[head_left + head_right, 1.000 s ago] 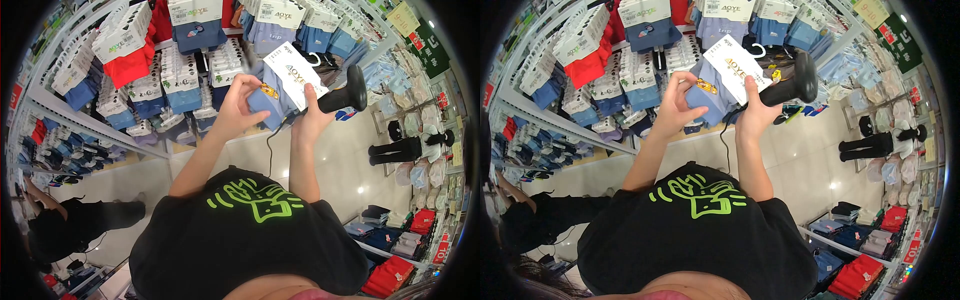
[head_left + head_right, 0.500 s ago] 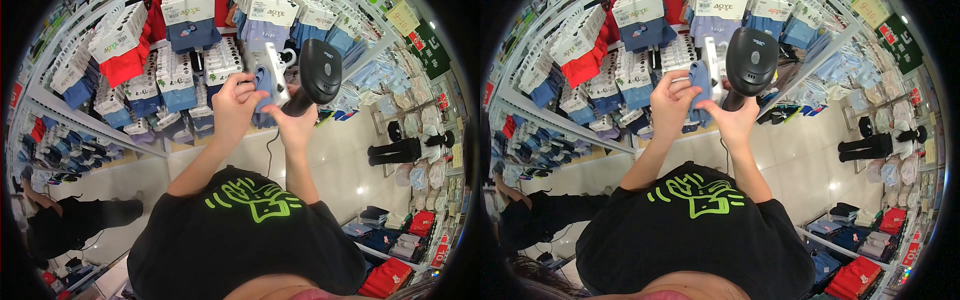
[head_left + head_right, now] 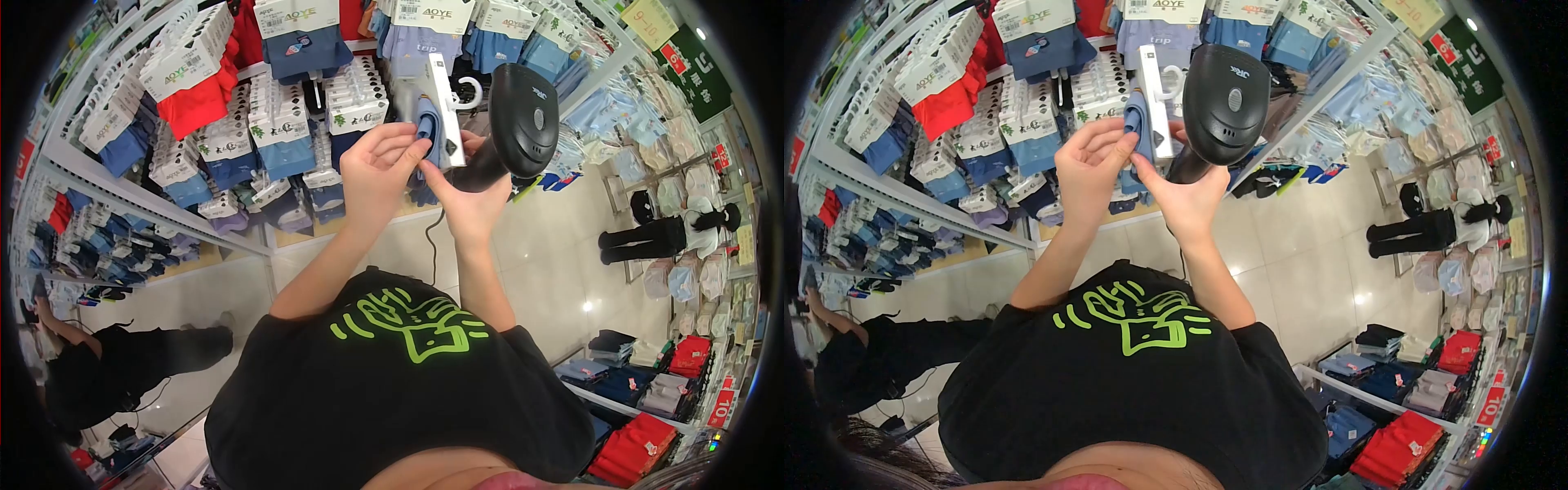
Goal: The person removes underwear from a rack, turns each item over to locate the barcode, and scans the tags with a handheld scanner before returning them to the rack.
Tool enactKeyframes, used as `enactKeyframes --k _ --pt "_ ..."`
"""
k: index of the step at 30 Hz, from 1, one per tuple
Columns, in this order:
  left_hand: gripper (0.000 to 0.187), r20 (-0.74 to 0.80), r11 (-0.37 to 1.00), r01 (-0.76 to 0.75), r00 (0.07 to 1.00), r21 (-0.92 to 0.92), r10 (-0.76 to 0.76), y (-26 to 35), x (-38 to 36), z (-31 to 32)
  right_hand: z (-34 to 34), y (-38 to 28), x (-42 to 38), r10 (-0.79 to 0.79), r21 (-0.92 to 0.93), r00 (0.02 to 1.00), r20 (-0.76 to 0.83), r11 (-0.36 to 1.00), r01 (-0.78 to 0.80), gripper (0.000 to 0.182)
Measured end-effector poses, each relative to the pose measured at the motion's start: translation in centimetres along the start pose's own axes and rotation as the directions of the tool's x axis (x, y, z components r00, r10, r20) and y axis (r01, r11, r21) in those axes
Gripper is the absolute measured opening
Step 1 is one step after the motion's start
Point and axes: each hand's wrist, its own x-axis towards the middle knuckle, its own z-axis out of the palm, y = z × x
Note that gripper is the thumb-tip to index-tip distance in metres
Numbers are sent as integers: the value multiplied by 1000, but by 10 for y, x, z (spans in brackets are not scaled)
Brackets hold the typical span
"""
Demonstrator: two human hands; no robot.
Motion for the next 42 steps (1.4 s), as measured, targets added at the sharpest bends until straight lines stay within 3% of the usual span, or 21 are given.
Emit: enactKeyframes --k 2,4,6,8,10,11,12,14,17,18,20,21,25,28,30,31,32,34,42 --pt "26 4 999 47 999 -5 -47 1 -4 1 -3 0 -1 19 19 1000 14 1000 -19 47" --pt "26 -12 996 -83 996 26 83 0 -7 3 -3 3 -3 39 37 999 27 998 -40 46" --pt "24 -35 990 -140 989 21 140 -1 -7 2 -2 8 -6 -63 101 997 52 993 58 42" --pt "23 -55 980 -197 979 17 198 -4 -6 1 1 -2 -10 -34 114 998 49 993 29 42" --pt "25 -118 927 -372 919 45 375 -10 -4 -3 3 -6 -14 -8 126 999 43 992 2 42" --pt "19 -91 916 -364 919 170 382 -7 -6 -5 3 -5 -15 -17 122 999 40 992 12 42" --pt "19 -85 917 -362 921 168 379 -7 -5 -9 4 -5 -17 -27 117 999 38 993 22 42" --pt "13 107 853 -430 902 296 417 -7 -4 -17 5 -10 -18 -48 80 999 27 996 45 42" --pt "11 -6 936 -325 944 133 329 4 -15 -1 8 -4 -21 -88 25 996 -17 996 88 42" --pt "11 -2 937 -324 945 131 327 3 -17 -2 9 -1 -23 -103 4 993 -52 995 104 41" --pt "18 96 883 -365 931 294 353 1 -20 -4 10 -7 -23 -96 -66 993 -70 994 91 41" --pt "18 82 907 -343 939 245 333 1 -22 -2 11 -10 -22 -89 -133 992 -85 988 77 40" --pt "16 103 885 -376 926 273 362 0 -21 -2 13 -14 -24 -40 9 982 -185 999 42 38" --pt "14 56 949 -286 958 135 281 -3 -17 -5 3 -15 -23 -57 -82 965 -258 996 37 32" --pt "13 93 998 41 995 -56 -35 5 -10 -14 -9 -15 -20 184 -94 930 -318 970 -225 30" --pt "12 161 971 193 972 -140 -170 6 -5 -18 -10 -14 -16 215 24 915 -343 975 -220 30" --pt "12 163 970 197 971 -139 -174 5 -4 -19 -12 -12 -15 217 23 913 -346 975 -223 30" --pt "14 308 852 298 936 -430 -172 1 -2 -20 -15 -7 -13 334 237 888 -315 934 -268 31" --pt "22 379 776 361 910 -517 -171 -10 0 -20 -15 -12 -15 315 252 884 -346 939 -236 36"
